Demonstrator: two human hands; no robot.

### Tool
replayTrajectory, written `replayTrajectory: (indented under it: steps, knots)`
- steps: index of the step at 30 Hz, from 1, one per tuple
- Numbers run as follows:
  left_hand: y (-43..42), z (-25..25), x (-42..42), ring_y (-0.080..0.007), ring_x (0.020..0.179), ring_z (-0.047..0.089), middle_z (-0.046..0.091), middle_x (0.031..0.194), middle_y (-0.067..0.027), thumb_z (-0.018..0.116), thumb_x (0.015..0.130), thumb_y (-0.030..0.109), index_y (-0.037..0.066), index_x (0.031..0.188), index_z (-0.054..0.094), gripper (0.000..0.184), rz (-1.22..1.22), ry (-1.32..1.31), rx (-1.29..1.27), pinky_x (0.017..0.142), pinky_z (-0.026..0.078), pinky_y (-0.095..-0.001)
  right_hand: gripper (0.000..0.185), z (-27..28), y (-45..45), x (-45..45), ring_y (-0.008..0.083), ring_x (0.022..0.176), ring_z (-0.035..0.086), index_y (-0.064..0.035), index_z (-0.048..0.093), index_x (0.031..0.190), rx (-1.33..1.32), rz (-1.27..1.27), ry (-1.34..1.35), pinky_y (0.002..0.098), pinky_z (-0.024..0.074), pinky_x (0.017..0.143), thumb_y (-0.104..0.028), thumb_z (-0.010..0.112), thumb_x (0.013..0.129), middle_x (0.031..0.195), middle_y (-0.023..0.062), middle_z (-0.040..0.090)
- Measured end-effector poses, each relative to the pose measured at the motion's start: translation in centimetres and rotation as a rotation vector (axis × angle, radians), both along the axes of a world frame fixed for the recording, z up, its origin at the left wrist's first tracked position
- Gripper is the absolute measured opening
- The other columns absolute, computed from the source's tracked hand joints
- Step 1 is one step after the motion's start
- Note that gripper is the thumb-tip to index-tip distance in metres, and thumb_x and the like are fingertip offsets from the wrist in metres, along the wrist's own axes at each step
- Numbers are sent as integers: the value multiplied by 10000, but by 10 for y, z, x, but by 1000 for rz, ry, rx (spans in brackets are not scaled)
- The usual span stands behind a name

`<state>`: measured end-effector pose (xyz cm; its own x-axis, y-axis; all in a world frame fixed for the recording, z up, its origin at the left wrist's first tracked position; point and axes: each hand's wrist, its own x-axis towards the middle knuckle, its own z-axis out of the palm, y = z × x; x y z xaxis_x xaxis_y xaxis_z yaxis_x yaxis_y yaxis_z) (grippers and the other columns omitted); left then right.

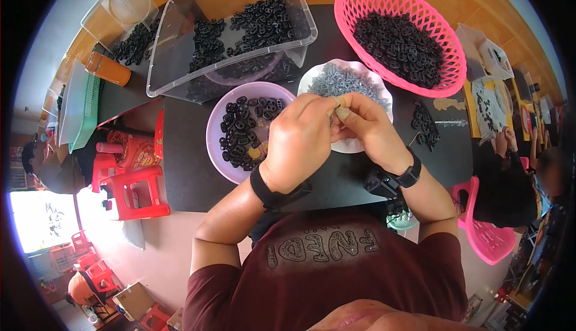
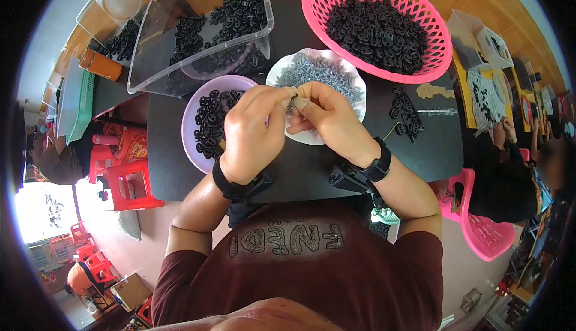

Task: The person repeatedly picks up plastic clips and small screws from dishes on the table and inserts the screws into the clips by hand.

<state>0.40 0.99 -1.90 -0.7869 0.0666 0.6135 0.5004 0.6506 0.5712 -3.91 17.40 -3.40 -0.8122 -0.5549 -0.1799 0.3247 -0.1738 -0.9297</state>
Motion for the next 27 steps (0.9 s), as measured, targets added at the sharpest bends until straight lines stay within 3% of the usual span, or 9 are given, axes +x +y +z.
replayTrajectory:
  steps: [4,6,9,17,22,27]
  knots:
    - [-5,5,-1,-183,754,685,688,914,-117,628,884,-12,-20,1069,665,189,-17,-245,216,674,552,-280,155,5,5,0,131,785,663,5,564,1066,-115,34,12,271,575,757,-132,532,1001,912,56,621]
    - [-7,-1,-2,-130,799,678,699,962,-95,621,935,27,-43,1110,650,191,-93,-399,551,715,557,-254,179,8,6,0,137,803,669,8,573,1078,-127,35,8,275,578,761,-149,550,995,939,68,636]
    - [-6,-4,-4,-149,753,698,692,962,-119,624,911,13,-24,1071,675,172,-91,-418,712,698,560,-259,208,8,8,-1,148,844,680,12,587,1104,-164,47,-11,280,583,769,-157,581,981,997,95,658]
    - [-3,-4,-2,-148,805,695,685,987,-112,624,919,2,-31,1078,665,168,-88,-322,659,719,563,-258,177,13,2,6,148,867,684,17,606,1097,-149,-15,83,270,583,749,-97,611,961,999,116,682]
    - [-4,1,0,-135,830,689,680,1015,-103,626,926,1,-37,1090,661,172,-75,-316,561,740,563,-249,151,6,-1,8,105,764,641,29,602,1054,4,-129,277,233,533,691,-101,591,977,873,56,663]
    - [-2,3,1,-147,794,694,683,953,-110,643,903,-6,-19,1053,681,155,-45,-194,450,716,555,-249,143,6,-6,11,96,743,626,28,594,1036,-28,-177,266,228,517,691,-105,574,988,850,42,645]
